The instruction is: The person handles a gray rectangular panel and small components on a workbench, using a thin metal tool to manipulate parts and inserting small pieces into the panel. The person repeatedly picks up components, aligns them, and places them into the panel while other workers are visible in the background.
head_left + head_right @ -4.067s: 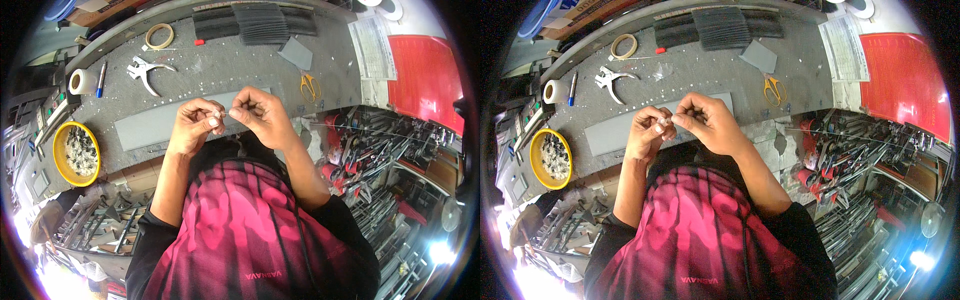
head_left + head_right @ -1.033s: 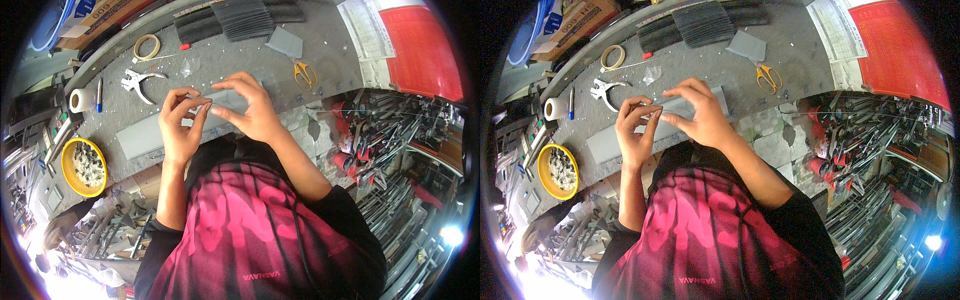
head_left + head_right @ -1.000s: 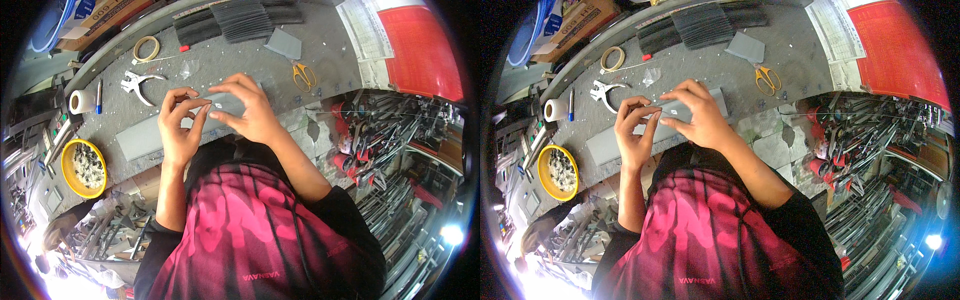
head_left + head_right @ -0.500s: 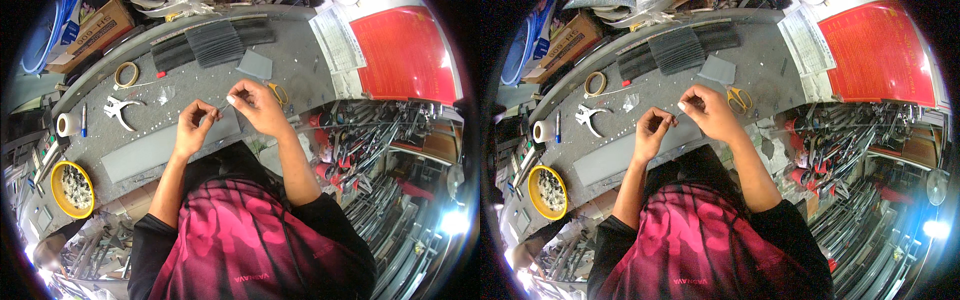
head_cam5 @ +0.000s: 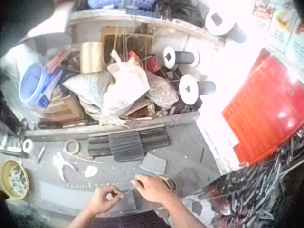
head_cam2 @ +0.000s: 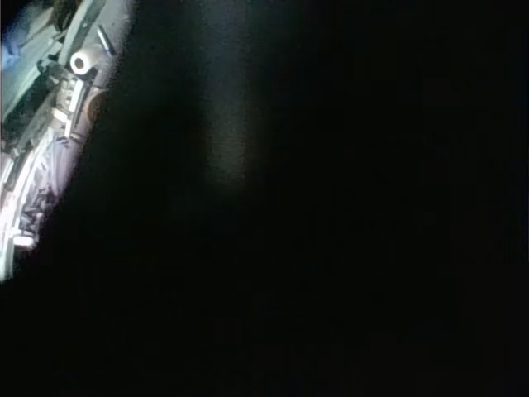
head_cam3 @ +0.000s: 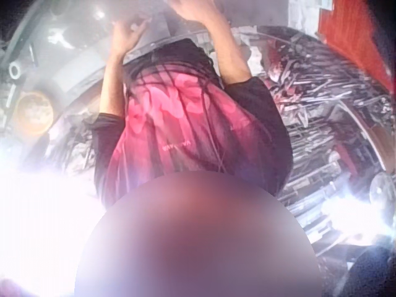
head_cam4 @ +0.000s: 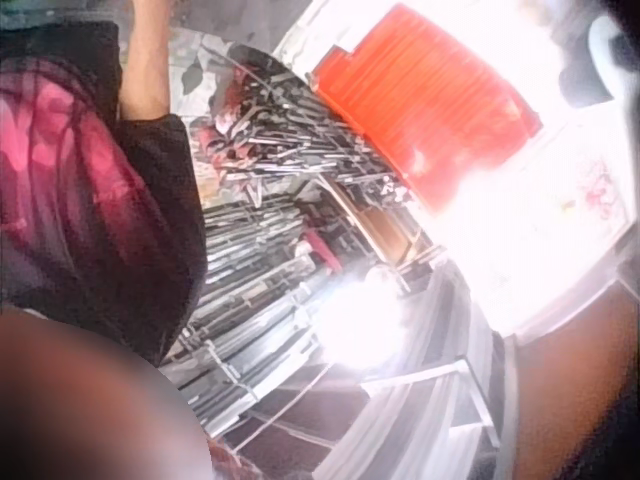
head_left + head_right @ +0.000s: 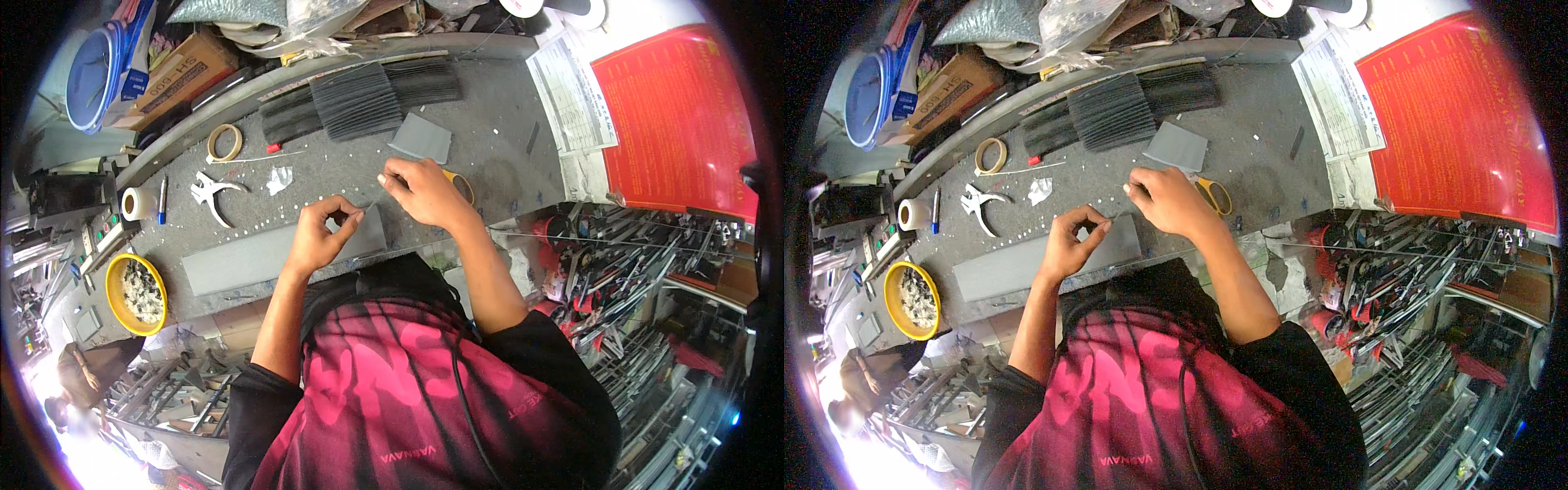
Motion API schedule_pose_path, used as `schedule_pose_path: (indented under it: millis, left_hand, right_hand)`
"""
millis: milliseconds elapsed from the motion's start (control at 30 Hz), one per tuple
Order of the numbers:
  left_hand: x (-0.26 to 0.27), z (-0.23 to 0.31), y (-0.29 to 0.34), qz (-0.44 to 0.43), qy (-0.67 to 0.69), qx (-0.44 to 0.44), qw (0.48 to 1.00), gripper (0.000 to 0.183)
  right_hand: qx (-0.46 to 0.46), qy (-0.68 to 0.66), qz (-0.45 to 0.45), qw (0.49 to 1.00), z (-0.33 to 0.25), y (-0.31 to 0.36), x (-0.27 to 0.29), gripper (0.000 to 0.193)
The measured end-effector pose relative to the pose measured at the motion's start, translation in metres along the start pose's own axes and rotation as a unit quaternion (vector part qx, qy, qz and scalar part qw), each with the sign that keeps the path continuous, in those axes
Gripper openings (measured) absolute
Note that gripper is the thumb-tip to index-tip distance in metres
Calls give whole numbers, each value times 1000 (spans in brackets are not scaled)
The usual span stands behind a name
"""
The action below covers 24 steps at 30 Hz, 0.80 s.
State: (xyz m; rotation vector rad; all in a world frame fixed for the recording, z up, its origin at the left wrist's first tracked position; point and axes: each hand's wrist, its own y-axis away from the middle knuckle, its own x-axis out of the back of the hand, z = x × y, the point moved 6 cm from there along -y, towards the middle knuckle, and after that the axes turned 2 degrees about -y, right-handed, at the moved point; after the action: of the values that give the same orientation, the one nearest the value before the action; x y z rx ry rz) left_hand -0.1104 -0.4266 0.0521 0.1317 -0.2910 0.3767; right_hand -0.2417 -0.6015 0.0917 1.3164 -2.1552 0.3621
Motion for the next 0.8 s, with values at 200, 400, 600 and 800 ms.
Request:
schedule_pose_path:
  millis: [200,400,600,800]
  left_hand:
    - [-13,12,-5,-39,-3,1,999,10]
    - [-16,-2,-4,-114,25,77,990,6]
    - [-15,-16,-2,-12,355,90,930,10]
    - [4,-27,-2,144,373,74,914,14]
  right_hand:
    - [24,-44,26,998,1,-10,-3,24]
    - [69,-179,55,980,3,-19,-30,27]
    - [0,-253,105,962,24,-19,-54,30]
    - [-4,-304,53,951,22,-13,-74,27]
